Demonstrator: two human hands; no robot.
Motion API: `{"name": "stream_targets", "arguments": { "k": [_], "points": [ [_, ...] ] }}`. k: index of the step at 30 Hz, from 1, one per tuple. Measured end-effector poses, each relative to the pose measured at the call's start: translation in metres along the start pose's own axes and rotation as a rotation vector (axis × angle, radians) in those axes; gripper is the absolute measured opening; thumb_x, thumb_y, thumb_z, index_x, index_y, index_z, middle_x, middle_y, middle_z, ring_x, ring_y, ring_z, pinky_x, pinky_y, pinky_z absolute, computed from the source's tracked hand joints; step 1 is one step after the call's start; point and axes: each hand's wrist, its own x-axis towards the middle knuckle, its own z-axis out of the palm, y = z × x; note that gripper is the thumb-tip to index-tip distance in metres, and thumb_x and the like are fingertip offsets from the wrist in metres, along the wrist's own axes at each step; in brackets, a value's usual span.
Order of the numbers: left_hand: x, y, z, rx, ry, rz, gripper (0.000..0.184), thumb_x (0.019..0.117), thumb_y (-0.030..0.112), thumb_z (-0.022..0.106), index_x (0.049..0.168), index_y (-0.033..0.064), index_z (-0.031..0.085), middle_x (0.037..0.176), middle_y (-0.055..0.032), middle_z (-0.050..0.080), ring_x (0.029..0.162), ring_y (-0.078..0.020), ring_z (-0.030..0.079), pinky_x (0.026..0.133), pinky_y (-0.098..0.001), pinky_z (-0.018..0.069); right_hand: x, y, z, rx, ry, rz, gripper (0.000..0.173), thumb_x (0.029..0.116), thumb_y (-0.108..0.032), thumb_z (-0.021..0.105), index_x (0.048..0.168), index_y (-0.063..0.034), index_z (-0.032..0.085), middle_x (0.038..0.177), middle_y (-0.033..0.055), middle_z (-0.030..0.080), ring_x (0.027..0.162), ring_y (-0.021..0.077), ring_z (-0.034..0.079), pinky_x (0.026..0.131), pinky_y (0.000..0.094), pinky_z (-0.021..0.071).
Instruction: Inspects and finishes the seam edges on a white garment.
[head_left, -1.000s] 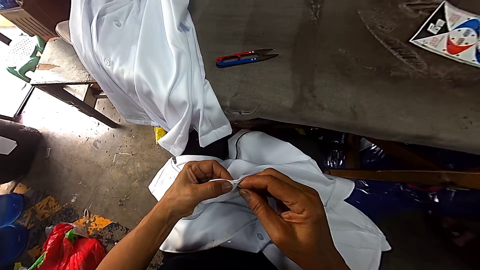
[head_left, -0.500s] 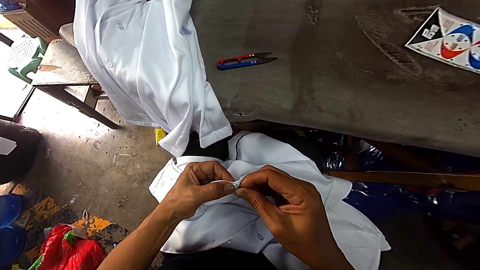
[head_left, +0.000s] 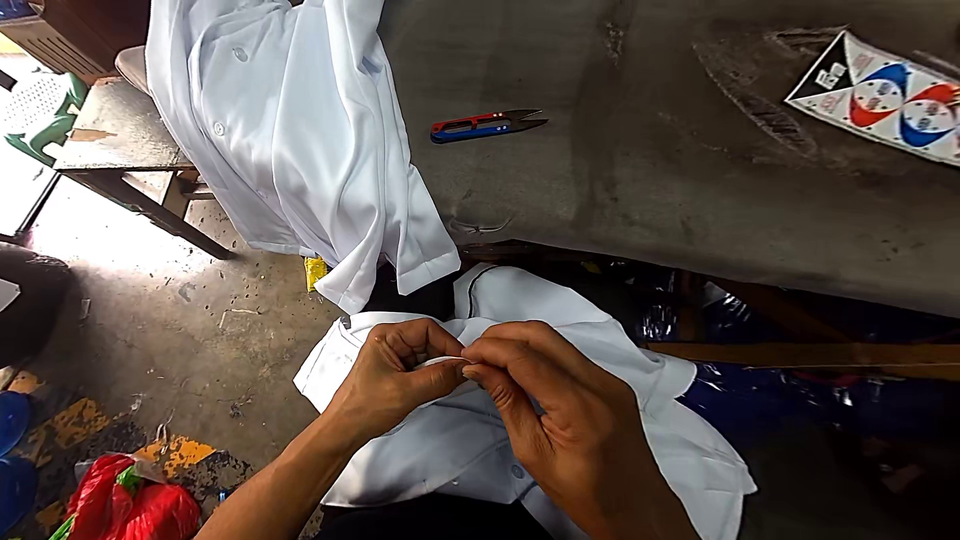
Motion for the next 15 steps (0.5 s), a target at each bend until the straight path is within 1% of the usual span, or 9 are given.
{"name": "stream_targets", "arguments": {
  "k": [3,5,6,8,10,11,12,13,15],
  "points": [
    [-0.002,0.001,0.002,0.063,0.006,0.014,0.005,0.092,-0.002,0.068,0.097,-0.0014,0.07,0.079,0.0002,0.07,0.07,-0.0024,0.064,0.066,-0.0197,0.0539,0.001,0.001,0.006,-0.01,0.006,-0.014,0.02,0.1046,-0.017,0.057,0.097,-0.0067,0.072,0.098,0.0059,0.068,0.094,0.0083,0.065,0.08,0.0176,0.0526],
    [-0.002,0.001,0.005,0.113,0.011,0.006,0.005,0.0924,0.001,0.068,0.097,0.0004,0.069,0.077,0.0041,0.068,0.068,0.0006,0.061,0.063,-0.0173,0.0515,0.001,-0.003,0.01,0.018,0.054,-0.074,0.02,0.1059,-0.016,0.054,0.098,-0.0049,0.068,0.099,0.0085,0.069,0.096,0.0128,0.064,0.082,0.023,0.0522],
    [-0.002,0.0,0.005,0.119,0.014,-0.006,0.006,0.0924,0.003,0.069,0.098,0.0008,0.069,0.078,0.0054,0.068,0.068,0.0016,0.061,0.063,-0.0166,0.0516,-0.001,-0.009,0.01,0.058,0.045,-0.109,0.02,0.107,-0.017,0.052,0.1,-0.0046,0.066,0.099,0.0085,0.069,0.097,0.0122,0.066,0.083,0.0228,0.0541],
    [-0.001,-0.001,0.001,0.107,0.011,-0.054,0.01,0.0948,0.002,0.067,0.102,-0.0022,0.071,0.079,0.0021,0.071,0.07,-0.0007,0.064,0.065,-0.0184,0.0542,-0.007,-0.024,0.005,0.217,-0.095,-0.149,0.021,0.1091,-0.02,0.05,0.101,-0.0055,0.063,0.094,0.0065,0.069,0.092,0.0091,0.068,0.081,0.0201,0.0551],
    [0.0,0.0,-0.004,0.094,0.001,-0.102,0.011,0.0958,0.002,0.064,0.103,-0.0017,0.072,0.079,0.0014,0.071,0.069,-0.0016,0.064,0.064,-0.0187,0.0539,-0.013,-0.03,0.0,0.422,-0.311,-0.141,0.02,0.108,-0.018,0.052,0.1,-0.0032,0.064,0.088,0.0079,0.067,0.085,0.0104,0.066,0.078,0.0189,0.0528],
    [0.0,0.0,-0.006,0.07,-0.004,-0.121,0.011,0.0959,0.002,0.064,0.102,-0.0012,0.072,0.078,0.0012,0.07,0.069,-0.0022,0.064,0.065,-0.0194,0.0541,-0.016,-0.027,0.001,0.498,-0.367,-0.117,0.019,0.1067,-0.016,0.055,0.099,-0.0019,0.066,0.088,0.0084,0.068,0.085,0.0103,0.066,0.078,0.0186,0.053],
    [0.0,0.0,-0.008,0.038,-0.011,-0.134,0.01,0.0963,0.002,0.064,0.102,-0.0012,0.071,0.079,0.0004,0.071,0.069,-0.0031,0.065,0.065,-0.0202,0.0549,-0.02,-0.021,0.002,0.545,-0.369,-0.08,0.018,0.1057,-0.015,0.057,0.099,-0.002,0.068,0.091,0.0077,0.07,0.087,0.009,0.067,0.08,0.0186,0.0546],
    [0.0,0.0,-0.009,0.004,-0.018,-0.141,0.01,0.0969,0.002,0.064,0.102,-0.0017,0.071,0.079,-0.0008,0.071,0.07,-0.004,0.066,0.066,-0.0211,0.0559,-0.024,-0.013,0.003,0.57,-0.32,-0.032,0.017,0.1045,-0.015,0.059,0.1,-0.0029,0.069,0.095,0.0063,0.071,0.09,0.0077,0.069,0.081,0.0196,0.057],
    [-0.001,0.001,-0.01,-0.044,-0.016,-0.153,0.009,0.0973,0.001,0.064,0.102,-0.0025,0.071,0.08,-0.0026,0.071,0.071,-0.0053,0.067,0.067,-0.0222,0.0568,-0.028,0.001,0.005,0.523,-0.139,0.043,0.013,0.1018,-0.014,0.064,0.101,-0.0047,0.072,0.1,0.0037,0.07,0.094,0.0071,0.068,0.081,0.0212,0.0586]
  ]
}}
